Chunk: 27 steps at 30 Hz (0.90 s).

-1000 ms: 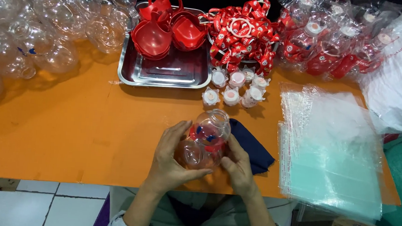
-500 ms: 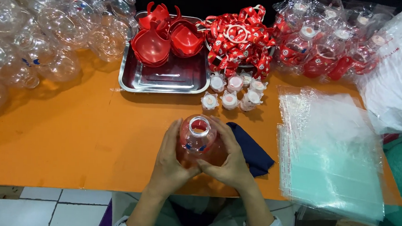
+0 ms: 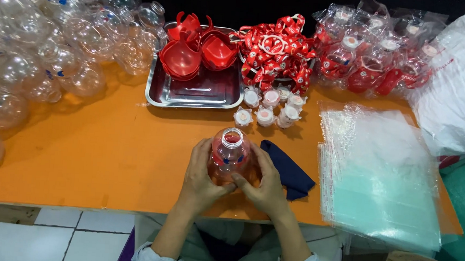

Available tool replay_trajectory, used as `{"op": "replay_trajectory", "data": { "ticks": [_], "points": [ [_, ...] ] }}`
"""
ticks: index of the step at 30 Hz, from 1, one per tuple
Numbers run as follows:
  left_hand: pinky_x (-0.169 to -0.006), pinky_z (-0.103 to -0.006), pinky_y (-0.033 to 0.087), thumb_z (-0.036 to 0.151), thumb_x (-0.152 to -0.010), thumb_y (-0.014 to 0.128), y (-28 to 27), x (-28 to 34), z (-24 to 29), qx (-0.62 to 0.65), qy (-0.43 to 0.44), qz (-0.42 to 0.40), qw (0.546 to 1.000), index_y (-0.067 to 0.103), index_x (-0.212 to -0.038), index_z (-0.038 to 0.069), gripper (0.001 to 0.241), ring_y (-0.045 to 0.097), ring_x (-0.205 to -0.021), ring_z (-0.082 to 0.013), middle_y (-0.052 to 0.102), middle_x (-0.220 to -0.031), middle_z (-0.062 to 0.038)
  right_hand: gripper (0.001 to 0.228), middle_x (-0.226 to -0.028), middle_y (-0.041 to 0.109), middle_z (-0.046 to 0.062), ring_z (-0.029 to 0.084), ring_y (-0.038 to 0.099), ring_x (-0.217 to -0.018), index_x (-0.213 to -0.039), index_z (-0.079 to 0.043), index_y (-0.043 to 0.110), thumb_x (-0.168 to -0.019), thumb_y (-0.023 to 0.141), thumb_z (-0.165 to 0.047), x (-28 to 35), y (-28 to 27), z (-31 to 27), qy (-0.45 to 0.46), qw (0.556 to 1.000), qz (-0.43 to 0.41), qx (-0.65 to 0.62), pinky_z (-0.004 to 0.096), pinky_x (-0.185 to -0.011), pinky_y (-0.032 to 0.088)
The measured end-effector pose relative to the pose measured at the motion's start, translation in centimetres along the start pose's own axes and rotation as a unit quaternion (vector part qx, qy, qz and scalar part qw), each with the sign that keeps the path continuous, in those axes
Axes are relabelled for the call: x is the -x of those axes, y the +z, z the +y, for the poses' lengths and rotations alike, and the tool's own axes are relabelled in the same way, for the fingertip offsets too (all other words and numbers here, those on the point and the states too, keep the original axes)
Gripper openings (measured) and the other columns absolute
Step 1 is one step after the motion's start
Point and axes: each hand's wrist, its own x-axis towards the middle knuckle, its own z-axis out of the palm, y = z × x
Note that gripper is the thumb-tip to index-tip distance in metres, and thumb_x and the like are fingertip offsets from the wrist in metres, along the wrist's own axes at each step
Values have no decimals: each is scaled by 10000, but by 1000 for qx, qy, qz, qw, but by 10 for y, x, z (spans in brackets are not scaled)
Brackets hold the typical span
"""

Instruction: Cleaning a red plastic component with a cloth and then attaching a red lanyard to a clear plastic bottle.

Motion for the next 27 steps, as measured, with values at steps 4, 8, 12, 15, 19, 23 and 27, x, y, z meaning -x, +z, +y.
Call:
{"op": "replay_trajectory", "data": {
  "ticks": [4,8,12,15,19,23,27],
  "points": [
    [-1077,-546,468,192,-553,952,0,0,5,0,-9,-16,1000,467,-1480,38,1058,584,-1288,-426,576,-1334,-215,842,-1380,569,213,386,570,-1316,-1513,28,429,-839,837,-268,1,0,-9,15,1000,-13,7,507,-1100,459],
    [-1083,-572,462,194,-564,974,0,2,1,-11,-1,-12,1000,448,-1477,4,1071,577,-1280,-458,580,-1337,-251,821,-1367,581,243,414,572,-1303,-1512,49,421,-857,823,-240,2,0,-10,5,1000,-15,13,532,-1090,459],
    [-1091,-553,462,253,-573,989,0,0,7,-24,6,-3,1000,469,-1469,15,1062,573,-1292,-436,575,-1349,-230,829,-1390,575,241,416,559,-1316,-1541,41,381,-882,795,-245,4,-1,-5,3,1000,-26,15,535,-1098,449],
    [-1094,-550,463,238,-563,1000,4,1,1,-25,15,7,1000,480,-1454,7,1057,574,-1288,-449,577,-1343,-241,838,-1346,600,225,409,573,-1296,-1544,31,390,-879,797,-276,3,-1,-12,-2,1000,-23,13,524,-1097,453],
    [-1106,-534,459,243,-551,1002,6,5,-6,-28,14,6,1000,483,-1460,33,1068,571,-1300,-424,576,-1348,-215,849,-1360,597,223,404,570,-1299,-1549,23,390,-880,799,-301,6,0,-4,-2,1000,-19,8,517,-1095,456],
    [-1112,-526,458,301,-560,994,7,2,-9,-46,24,17,999,476,-1463,31,1075,576,-1290,-420,565,-1363,-214,836,-1363,604,217,394,573,-1301,-1546,16,405,-876,804,-287,4,-1,-1,-10,1000,-15,9,505,-1095,459],
    [-1100,-610,438,278,-537,976,1,4,-5,-62,25,17,998,384,-1512,-32,1182,547,-1288,-499,505,-1410,-306,825,-1350,615,213,380,588,-1289,-1531,18,431,-865,817,-278,5,-2,-2,-14,1000,-10,17,483,-1091,467]
  ]
}}
